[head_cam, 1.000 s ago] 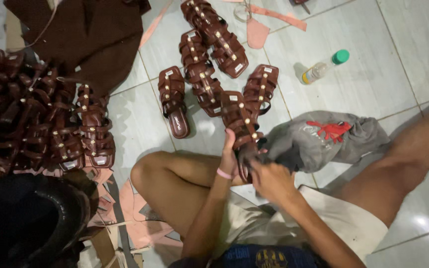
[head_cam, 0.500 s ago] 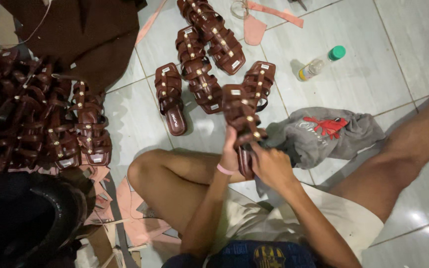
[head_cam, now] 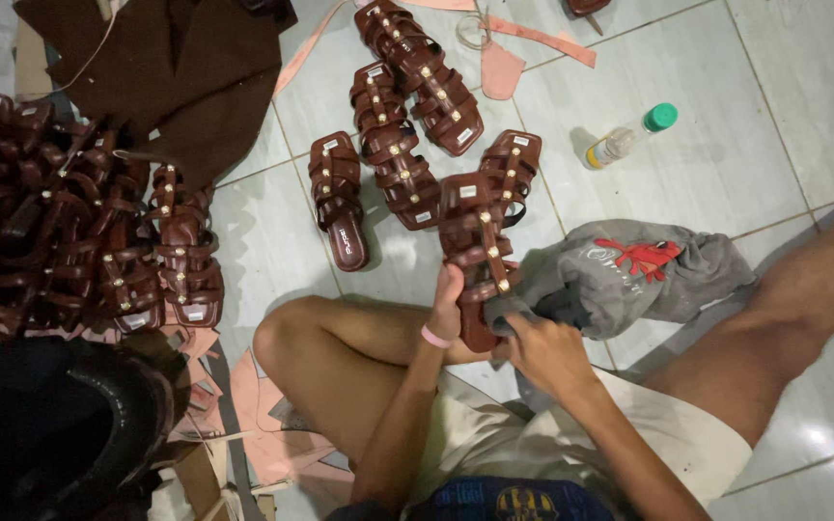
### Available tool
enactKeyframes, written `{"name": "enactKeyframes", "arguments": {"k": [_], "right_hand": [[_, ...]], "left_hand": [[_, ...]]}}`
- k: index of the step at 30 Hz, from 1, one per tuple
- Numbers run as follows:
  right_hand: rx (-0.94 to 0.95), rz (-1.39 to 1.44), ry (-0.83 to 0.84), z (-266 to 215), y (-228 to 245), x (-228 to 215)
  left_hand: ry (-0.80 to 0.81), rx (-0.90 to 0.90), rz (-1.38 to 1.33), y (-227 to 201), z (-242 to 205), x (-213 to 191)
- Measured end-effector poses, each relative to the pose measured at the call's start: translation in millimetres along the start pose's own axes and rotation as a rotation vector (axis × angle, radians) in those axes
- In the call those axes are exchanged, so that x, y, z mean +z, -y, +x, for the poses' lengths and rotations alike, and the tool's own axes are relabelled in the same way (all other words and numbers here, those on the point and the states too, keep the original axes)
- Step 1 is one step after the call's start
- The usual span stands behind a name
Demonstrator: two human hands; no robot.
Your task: The person sits on the floor and wipes multiple brown sandals with a grey cloth. They handle the sandals one at a time, wiping the straps and soles, then placing them back on the floor.
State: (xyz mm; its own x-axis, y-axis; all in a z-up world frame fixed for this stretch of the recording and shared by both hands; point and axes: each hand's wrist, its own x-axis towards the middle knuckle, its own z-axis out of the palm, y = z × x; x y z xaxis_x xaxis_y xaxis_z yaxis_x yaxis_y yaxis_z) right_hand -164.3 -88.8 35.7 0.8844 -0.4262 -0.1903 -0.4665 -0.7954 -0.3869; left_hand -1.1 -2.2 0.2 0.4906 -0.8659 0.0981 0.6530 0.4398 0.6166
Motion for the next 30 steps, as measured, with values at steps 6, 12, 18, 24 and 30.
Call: {"name": "enactKeyframes", "arguments": {"k": [6, 12, 18, 24, 30], "right_hand": [[0.044, -0.098, -0.066, 37.9, -4.1, 40.2], [0.03, 0.016, -0.006, 12.6, 3.1, 22.4], [-0.05, 0.02, 0.107, 12.3, 14.9, 3.7], [-0.078, -0.008, 0.063, 25.6, 11.5, -6.2], [-0.027, -0.004, 0.057, 11.4, -9.8, 18.6]], "left_hand": [[-0.069, -0.021, 0.066, 18.0, -6.7, 8.9], [-0.212, -0.074, -0.064, 14.2, -5.1, -10.1], [-0.177, -0.263, -0.321, 25.3, -5.3, -26.9], [-0.308, -0.3, -0.257, 19.2, -9.9, -19.5], [-0.212, -0.199, -0.153, 24.7, -13.2, -12.7]]}}
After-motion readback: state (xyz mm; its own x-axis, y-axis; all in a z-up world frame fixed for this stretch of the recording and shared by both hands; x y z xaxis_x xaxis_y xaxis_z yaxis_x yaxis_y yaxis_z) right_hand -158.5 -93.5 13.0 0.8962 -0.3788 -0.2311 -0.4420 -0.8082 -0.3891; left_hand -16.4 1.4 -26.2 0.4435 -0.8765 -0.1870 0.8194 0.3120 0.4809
